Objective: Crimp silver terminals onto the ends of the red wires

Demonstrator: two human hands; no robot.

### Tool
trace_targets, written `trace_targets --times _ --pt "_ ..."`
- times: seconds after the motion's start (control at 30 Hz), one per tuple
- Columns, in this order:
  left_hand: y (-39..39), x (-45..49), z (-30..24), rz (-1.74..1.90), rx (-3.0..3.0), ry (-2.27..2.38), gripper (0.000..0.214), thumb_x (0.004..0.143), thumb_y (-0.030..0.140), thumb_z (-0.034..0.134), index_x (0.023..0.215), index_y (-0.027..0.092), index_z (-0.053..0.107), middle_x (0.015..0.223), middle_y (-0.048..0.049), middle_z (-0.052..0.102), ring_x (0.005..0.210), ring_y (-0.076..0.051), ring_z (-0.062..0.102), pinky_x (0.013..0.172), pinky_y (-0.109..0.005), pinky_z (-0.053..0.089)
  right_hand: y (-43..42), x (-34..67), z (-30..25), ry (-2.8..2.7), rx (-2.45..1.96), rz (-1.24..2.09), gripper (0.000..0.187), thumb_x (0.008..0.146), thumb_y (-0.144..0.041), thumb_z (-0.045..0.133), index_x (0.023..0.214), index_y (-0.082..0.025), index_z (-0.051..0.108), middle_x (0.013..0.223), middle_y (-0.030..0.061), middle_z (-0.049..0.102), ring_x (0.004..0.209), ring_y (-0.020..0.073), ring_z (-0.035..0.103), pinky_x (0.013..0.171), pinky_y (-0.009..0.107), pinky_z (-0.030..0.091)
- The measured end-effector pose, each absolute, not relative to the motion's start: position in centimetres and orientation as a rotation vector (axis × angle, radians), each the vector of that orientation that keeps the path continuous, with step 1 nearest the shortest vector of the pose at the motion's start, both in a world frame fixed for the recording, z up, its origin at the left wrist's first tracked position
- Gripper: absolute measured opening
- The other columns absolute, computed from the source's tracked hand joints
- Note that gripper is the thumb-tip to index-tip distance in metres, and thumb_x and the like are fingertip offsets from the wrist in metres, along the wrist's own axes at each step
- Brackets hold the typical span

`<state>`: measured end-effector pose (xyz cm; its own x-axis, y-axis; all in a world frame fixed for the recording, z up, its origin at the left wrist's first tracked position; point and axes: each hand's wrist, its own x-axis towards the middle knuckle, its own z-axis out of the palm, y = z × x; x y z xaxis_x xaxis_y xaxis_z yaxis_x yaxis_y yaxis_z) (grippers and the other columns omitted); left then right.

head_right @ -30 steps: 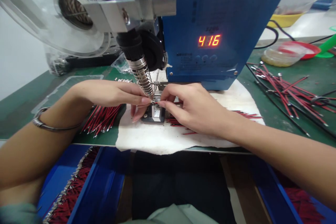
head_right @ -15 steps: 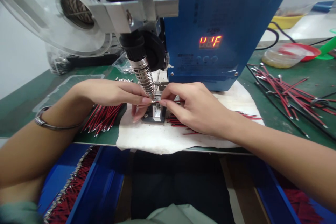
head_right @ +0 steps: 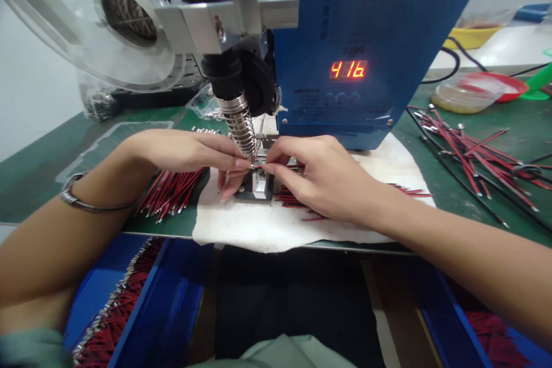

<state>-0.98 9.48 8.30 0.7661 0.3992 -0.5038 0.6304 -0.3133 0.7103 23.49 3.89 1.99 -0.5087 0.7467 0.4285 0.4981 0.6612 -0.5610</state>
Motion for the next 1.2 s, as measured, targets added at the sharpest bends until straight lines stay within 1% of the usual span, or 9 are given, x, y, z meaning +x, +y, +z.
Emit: trace_targets --times 0.23,0.4,0.57,0.7,0.8,0.93,1.1,1.2 --pt "9.61 -1.16 8.22 -0.289 1.947 0.771 0.045 0.115 0.03 0.042 0.081 0.016 0.068 0.082 -0.0087 0.076 0.08 -0.019 0.07 0.084 -0.028 0.057 3.94 23.42 2.12 -2.221 -0.96 0.499 0.02 0.103 -0.037 0.065 0.094 -0.024 0.077 0.078 0.0009 0.078 0.059 0.0174 0.061 0.065 0.033 0.046" --pt "9.63 -1.24 8.08 -0.28 1.952 0.768 0.044 0.114 0.042 0.051 0.081 0.018 0.067 0.085 -0.0086 0.076 0.083 -0.021 0.072 0.085 -0.029 0.058 4.01 23.34 2.06 -2.226 -0.981 0.494 0.021 0.104 -0.039 0.065 0.095 -0.024 0.077 0.082 0.0024 0.081 0.066 0.0199 0.066 0.067 0.033 0.047" --pt "9.72 -1.24 7.9 -0.279 1.933 0.8 0.039 0.111 0.042 0.054 0.084 0.017 0.067 0.084 -0.0094 0.076 0.083 -0.022 0.072 0.085 -0.03 0.058 4.11 23.53 1.86 -2.247 -1.002 0.445 0.022 0.105 -0.041 0.065 0.1 -0.023 0.077 0.085 0.0028 0.081 0.07 0.0199 0.069 0.069 0.033 0.046" --pt "9.63 -1.21 7.98 -0.271 1.911 0.803 0.037 0.108 0.043 0.059 0.083 0.017 0.067 0.078 -0.0079 0.071 0.081 -0.022 0.07 0.085 -0.031 0.057 4.19 23.6 1.83 -2.254 -0.992 0.454 0.022 0.106 -0.04 0.064 0.101 -0.023 0.077 0.087 0.0033 0.08 0.074 0.0204 0.069 0.071 0.032 0.047" --pt "9.53 -1.16 8.08 -0.277 1.927 0.798 0.037 0.11 0.04 0.054 0.084 0.017 0.067 0.077 -0.0072 0.07 0.081 -0.021 0.069 0.086 -0.031 0.056 4.14 23.49 1.91 -2.253 -0.968 0.474 0.02 0.105 -0.037 0.064 0.1 -0.023 0.076 0.089 0.0042 0.081 0.074 0.0204 0.069 0.072 0.032 0.048" --pt "9.54 -1.15 8.13 -0.3 1.948 0.8 0.036 0.113 0.035 0.045 0.088 0.017 0.065 0.076 -0.006 0.069 0.08 -0.019 0.069 0.086 -0.028 0.056 3.96 23.31 2.0 -2.237 -0.967 0.497 0.021 0.104 -0.038 0.063 0.097 -0.023 0.075 0.085 0.0043 0.08 0.07 0.0204 0.067 0.071 0.033 0.05" --pt "9.54 -1.21 8.13 -0.289 1.953 0.799 0.035 0.113 0.035 0.047 0.086 0.018 0.061 0.078 -0.0067 0.07 0.081 -0.02 0.069 0.083 -0.028 0.056 3.87 23.22 2.03 -2.221 -0.964 0.511 0.019 0.104 -0.036 0.064 0.097 -0.022 0.076 0.082 0.0022 0.079 0.065 0.0182 0.065 0.07 0.032 0.049" --pt "9.45 -1.21 8.18 -0.29 1.973 0.815 0.036 0.113 0.037 0.048 0.086 0.018 0.063 0.079 -0.0066 0.07 0.082 -0.02 0.069 0.084 -0.028 0.056 3.86 23.2 2.03 -2.218 -0.973 0.522 0.019 0.104 -0.037 0.064 0.096 -0.023 0.075 0.08 0.0016 0.078 0.064 0.0183 0.064 0.07 0.032 0.049"
